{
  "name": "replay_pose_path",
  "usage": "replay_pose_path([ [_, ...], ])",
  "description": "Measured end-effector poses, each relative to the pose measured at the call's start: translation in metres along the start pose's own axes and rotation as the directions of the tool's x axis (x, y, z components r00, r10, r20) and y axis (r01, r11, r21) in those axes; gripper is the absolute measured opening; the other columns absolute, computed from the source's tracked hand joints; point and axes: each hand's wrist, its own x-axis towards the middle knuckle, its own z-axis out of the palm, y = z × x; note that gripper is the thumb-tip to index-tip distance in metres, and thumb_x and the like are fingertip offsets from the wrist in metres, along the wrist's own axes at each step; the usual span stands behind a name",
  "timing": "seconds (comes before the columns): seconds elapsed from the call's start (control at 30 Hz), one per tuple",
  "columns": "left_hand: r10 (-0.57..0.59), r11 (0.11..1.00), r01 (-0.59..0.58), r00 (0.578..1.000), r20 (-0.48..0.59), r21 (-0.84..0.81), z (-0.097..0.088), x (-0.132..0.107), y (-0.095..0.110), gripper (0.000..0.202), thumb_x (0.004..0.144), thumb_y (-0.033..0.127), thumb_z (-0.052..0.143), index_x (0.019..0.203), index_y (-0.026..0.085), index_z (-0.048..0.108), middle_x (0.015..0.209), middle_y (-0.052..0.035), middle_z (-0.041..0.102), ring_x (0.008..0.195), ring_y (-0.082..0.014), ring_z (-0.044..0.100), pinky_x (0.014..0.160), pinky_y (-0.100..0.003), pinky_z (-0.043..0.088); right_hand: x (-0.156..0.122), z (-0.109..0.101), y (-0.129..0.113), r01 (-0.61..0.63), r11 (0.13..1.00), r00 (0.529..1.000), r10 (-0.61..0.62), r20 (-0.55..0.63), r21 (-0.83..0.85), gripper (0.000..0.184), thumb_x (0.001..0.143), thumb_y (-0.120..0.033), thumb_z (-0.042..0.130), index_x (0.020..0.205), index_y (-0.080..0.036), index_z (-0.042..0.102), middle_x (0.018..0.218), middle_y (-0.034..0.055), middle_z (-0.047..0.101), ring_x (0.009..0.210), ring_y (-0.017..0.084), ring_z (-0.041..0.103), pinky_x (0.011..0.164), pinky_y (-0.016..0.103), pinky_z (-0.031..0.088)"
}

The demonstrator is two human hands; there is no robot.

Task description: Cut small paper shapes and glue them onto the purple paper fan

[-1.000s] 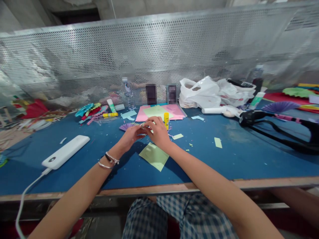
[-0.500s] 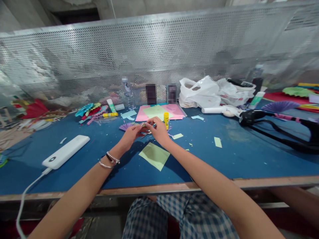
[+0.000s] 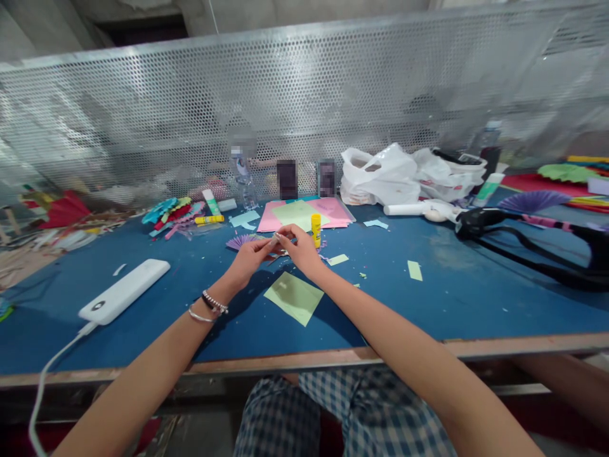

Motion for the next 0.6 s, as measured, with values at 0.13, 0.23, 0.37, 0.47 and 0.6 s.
replay_pose_path([
  [0.13, -0.011, 1.000, 0.011, 1.000, -0.022, -0.017, -0.0010, 0.0004, -0.0015, 0.041, 0.075, 0.048, 0.056, 0.103, 0.019, 0.065, 0.086, -0.0046, 0.069, 0.081, -0.0180, 0.061, 0.069, -0.026, 0.044, -0.0005, 0.0002, -0.0019, -0.034, 0.998, 0.998, 0.032, 0.047, 0.046, 0.032, 0.082, -0.047, 0.045, 0.084, -0.018, 0.058, 0.078, 0.0023, 0.059, 0.074, 0.014, 0.056, 0.066, 0.026, 0.044],
  [0.23, -0.007, 1.000, 0.007, 0.999, -0.042, -0.005, -0.0021, 0.0007, -0.0015, 0.040, 0.075, 0.047, 0.055, 0.101, 0.018, 0.066, 0.084, -0.0049, 0.069, 0.077, -0.0173, 0.061, 0.066, -0.026, 0.044, -0.0013, -0.0005, -0.0039, -0.036, 0.999, 0.997, 0.034, 0.063, 0.026, 0.032, 0.080, -0.047, 0.048, 0.084, -0.018, 0.059, 0.079, 0.0025, 0.060, 0.073, 0.014, 0.055, 0.064, 0.026, 0.044],
  [0.37, 0.002, 1.000, 0.000, 0.997, -0.083, 0.030, -0.0040, 0.0015, -0.0018, 0.036, 0.074, 0.046, 0.058, 0.093, 0.016, 0.068, 0.080, -0.0044, 0.069, 0.072, -0.0161, 0.060, 0.064, -0.026, 0.044, -0.0011, -0.0015, -0.0020, -0.019, 1.000, 0.997, 0.021, 0.073, -0.023, 0.028, 0.076, -0.044, 0.056, 0.086, -0.018, 0.060, 0.080, 0.0036, 0.061, 0.075, 0.015, 0.056, 0.063, 0.026, 0.044],
  [0.47, 0.008, 1.000, -0.006, 0.993, -0.115, 0.022, -0.0052, 0.0021, -0.0033, 0.034, 0.072, 0.044, 0.060, 0.088, 0.015, 0.068, 0.081, -0.0056, 0.068, 0.071, -0.0157, 0.059, 0.067, -0.026, 0.044, 0.0003, -0.0024, -0.0001, -0.009, 0.996, 0.999, 0.013, 0.042, -0.083, 0.026, 0.075, -0.042, 0.057, 0.080, -0.017, 0.061, 0.079, 0.0039, 0.059, 0.075, 0.015, 0.055, 0.063, 0.027, 0.043],
  [0.6, 0.032, 0.998, -0.023, 0.981, -0.190, 0.050, -0.0061, 0.0026, -0.0048, 0.033, 0.070, 0.043, 0.062, 0.083, 0.013, 0.067, 0.077, -0.0059, 0.067, 0.067, -0.0148, 0.058, 0.065, -0.026, 0.044, 0.0017, -0.0028, 0.0003, -0.032, 0.993, 0.999, 0.036, 0.040, -0.109, 0.025, 0.074, -0.041, 0.057, 0.073, -0.017, 0.059, 0.075, 0.0025, 0.058, 0.072, 0.014, 0.052, 0.065, 0.027, 0.040],
])
